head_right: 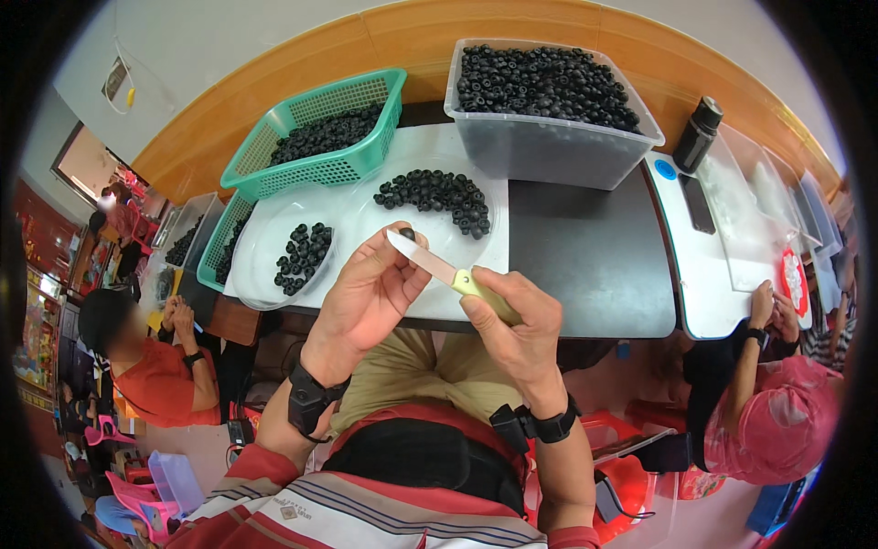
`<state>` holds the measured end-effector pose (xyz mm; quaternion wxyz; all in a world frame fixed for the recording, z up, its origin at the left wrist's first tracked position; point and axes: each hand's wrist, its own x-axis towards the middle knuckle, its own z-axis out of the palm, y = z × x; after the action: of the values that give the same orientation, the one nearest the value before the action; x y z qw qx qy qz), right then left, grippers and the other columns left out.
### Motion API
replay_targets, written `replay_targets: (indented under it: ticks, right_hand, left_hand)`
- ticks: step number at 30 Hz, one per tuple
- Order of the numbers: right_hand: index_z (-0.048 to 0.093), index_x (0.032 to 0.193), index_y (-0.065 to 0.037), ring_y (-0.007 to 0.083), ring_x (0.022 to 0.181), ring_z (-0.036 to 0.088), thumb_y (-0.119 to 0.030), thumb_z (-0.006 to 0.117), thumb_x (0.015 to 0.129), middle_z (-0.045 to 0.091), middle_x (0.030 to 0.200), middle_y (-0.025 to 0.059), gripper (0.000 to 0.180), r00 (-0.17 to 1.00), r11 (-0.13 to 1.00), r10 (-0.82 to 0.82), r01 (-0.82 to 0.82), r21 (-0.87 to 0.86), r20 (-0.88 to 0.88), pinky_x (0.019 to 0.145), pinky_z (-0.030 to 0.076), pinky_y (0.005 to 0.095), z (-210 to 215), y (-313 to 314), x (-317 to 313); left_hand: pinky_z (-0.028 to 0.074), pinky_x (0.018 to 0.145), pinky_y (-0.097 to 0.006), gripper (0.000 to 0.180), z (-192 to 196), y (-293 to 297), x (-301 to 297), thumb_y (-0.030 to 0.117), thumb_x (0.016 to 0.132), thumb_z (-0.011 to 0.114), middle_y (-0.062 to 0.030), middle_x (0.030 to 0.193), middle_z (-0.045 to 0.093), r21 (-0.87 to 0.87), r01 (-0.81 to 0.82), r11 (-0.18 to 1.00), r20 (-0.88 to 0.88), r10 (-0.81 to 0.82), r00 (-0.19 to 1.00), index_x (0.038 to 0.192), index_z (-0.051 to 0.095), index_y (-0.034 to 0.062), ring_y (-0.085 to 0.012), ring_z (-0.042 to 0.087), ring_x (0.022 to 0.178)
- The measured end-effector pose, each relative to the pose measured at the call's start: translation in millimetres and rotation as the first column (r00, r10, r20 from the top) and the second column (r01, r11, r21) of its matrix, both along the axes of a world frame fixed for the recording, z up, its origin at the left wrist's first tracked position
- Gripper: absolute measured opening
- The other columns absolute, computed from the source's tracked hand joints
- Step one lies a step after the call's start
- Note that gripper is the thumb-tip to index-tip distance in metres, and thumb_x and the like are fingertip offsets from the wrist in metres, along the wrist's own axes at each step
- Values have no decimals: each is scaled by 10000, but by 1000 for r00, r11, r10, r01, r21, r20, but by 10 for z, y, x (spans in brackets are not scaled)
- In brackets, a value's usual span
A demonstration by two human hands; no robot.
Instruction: Trim excess material from black rubber/plastic components using a small utility knife.
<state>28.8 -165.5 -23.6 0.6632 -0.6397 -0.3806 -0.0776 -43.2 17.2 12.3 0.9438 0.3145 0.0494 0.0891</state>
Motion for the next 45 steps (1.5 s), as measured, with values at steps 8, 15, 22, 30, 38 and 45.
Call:
replay_targets:
  ticks: [8,15,22,30,38,45]
  right_hand:
    - [674,1071,7,128,657,573,-52,740,817,643,789,88,268,999,999,-11,13,-49,38,589,437,249,-28,-9,-1]
    - [660,1109,27,83,791,572,-127,707,886,666,903,35,276,951,983,-167,182,32,-261,716,460,217,-214,-51,113]
    - [658,1113,44,89,826,588,-152,706,890,672,939,48,301,931,991,-133,136,-14,-340,751,473,219,-310,-77,201]
    - [653,1119,58,89,852,597,-135,698,895,670,967,51,299,919,995,-93,101,2,-383,780,480,221,-304,-115,225]
    - [655,1115,55,84,830,602,-127,696,896,672,947,45,288,895,995,-87,101,8,-438,762,478,213,-255,-139,220]
    - [657,1105,55,62,780,583,-129,694,899,668,898,26,279,889,993,-26,77,93,-457,704,460,192,-298,-191,266]
  left_hand:
    - [564,904,-331,214,-69,47,-25,133,964,570,-86,1064,614,-35,30,999,22,-29,999,1146,557,23,-172,629,970]
    - [575,847,-304,184,-32,68,-110,140,956,587,-92,1078,613,37,58,998,50,-59,997,1103,581,30,-151,621,942]
    - [580,780,-312,135,125,361,-345,55,918,623,-62,946,647,580,-299,758,42,339,940,1043,616,4,-137,643,821]
    - [515,726,-260,202,164,1094,-689,46,842,680,-114,926,680,978,-126,-164,204,668,716,1021,659,-44,-157,651,802]
    - [504,778,-258,202,64,751,-446,59,819,695,-88,909,678,984,-143,-107,178,523,834,997,663,-32,-141,638,823]
    - [509,770,-364,224,11,141,331,86,793,679,-135,956,655,917,-183,-355,227,87,970,1006,674,17,-289,638,855]
